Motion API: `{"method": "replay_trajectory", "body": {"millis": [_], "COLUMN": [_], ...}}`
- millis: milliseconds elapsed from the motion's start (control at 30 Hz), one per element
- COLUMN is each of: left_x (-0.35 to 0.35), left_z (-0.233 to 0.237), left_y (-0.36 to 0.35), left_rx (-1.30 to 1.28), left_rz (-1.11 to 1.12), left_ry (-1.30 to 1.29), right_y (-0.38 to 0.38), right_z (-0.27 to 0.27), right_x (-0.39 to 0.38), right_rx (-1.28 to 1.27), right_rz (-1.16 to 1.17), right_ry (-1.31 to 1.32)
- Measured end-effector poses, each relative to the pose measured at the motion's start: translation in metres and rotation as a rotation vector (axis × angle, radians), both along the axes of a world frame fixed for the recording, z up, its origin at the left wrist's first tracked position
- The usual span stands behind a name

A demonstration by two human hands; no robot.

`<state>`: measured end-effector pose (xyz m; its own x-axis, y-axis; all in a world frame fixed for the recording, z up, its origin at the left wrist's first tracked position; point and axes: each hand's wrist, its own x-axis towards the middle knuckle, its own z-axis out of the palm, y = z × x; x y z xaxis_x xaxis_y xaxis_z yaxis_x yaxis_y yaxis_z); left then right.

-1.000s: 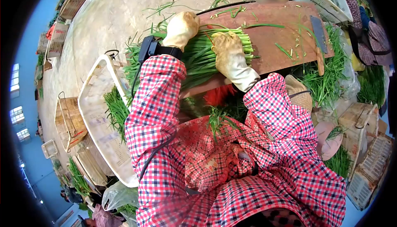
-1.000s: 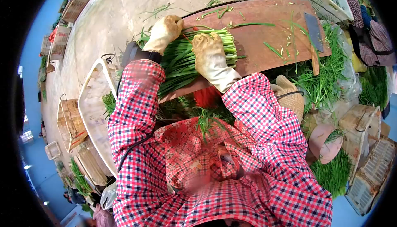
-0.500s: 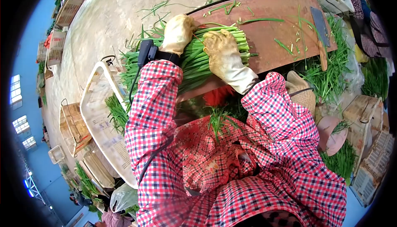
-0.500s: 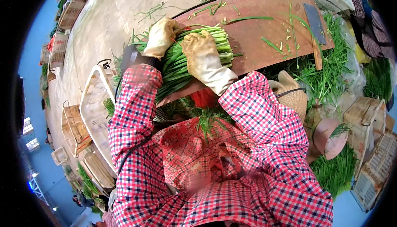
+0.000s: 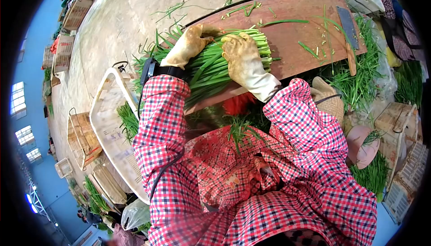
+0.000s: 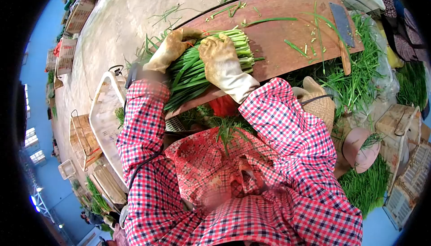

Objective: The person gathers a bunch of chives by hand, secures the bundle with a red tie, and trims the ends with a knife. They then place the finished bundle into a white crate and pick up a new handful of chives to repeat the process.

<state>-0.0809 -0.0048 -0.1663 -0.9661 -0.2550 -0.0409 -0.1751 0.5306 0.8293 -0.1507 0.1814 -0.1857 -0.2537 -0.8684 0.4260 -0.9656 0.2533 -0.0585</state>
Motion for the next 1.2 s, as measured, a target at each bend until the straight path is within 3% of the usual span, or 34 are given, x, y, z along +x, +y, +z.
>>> {"method": "replay_trajectory", "body": {"millis": [100, 200, 300, 433, 467, 567, 600, 667, 700, 900, 1100, 1200], "left_x": [0.002, 0.0, 0.0, -0.016, -0.02, -0.03, -0.03, -0.028, -0.027, -0.028, -0.027, -0.023], "left_z": [-0.001, 0.002, 0.003, -0.015, -0.018, 0.011, 0.021, -0.021, -0.018, 0.019, 0.025, 0.019], "left_y": [0.0, -0.003, -0.003, -0.015, -0.018, 0.008, 0.012, -0.003, -0.001, 0.018, 0.021, 0.018], "left_rx": [0.298, -0.05, 0.341, -0.227, -0.209, -0.209, -0.148, -0.137, -0.132, -0.273, -0.134, -0.082], "left_rz": [-0.041, -0.175, 0.025, 0.102, 0.076, 0.319, 0.296, 0.254, 0.234, 0.265, 0.245, 0.22], "left_ry": [-0.099, -0.042, -0.302, -0.301, -0.33, -0.546, -0.515, -0.299, -0.19, -0.355, -0.419, -0.319], "right_y": [0.002, 0.003, 0.004, 0.003, 0.004, 0.002, 0.002, 0.001, 0.0, 0.002, 0.004, 0.004], "right_z": [0.001, 0.002, 0.001, 0.0, 0.001, 0.006, 0.006, 0.004, 0.005, 0.013, 0.016, 0.015], "right_x": [0.0, 0.0, 0.001, 0.001, 0.001, 0.002, 0.002, 0.002, 0.001, 0.006, 0.007, 0.006], "right_rx": [-0.02, -0.001, -0.021, -0.039, -0.049, -0.085, -0.097, -0.095, -0.097, -0.112, -0.111, -0.101], "right_rz": [0.015, 0.028, 0.021, 0.011, 0.015, 0.025, 0.027, 0.031, 0.035, 0.026, 0.019, 0.019], "right_ry": [-0.069, -0.082, -0.059, -0.022, -0.024, -0.039, -0.046, -0.048, -0.049, -0.037, -0.013, -0.011]}}
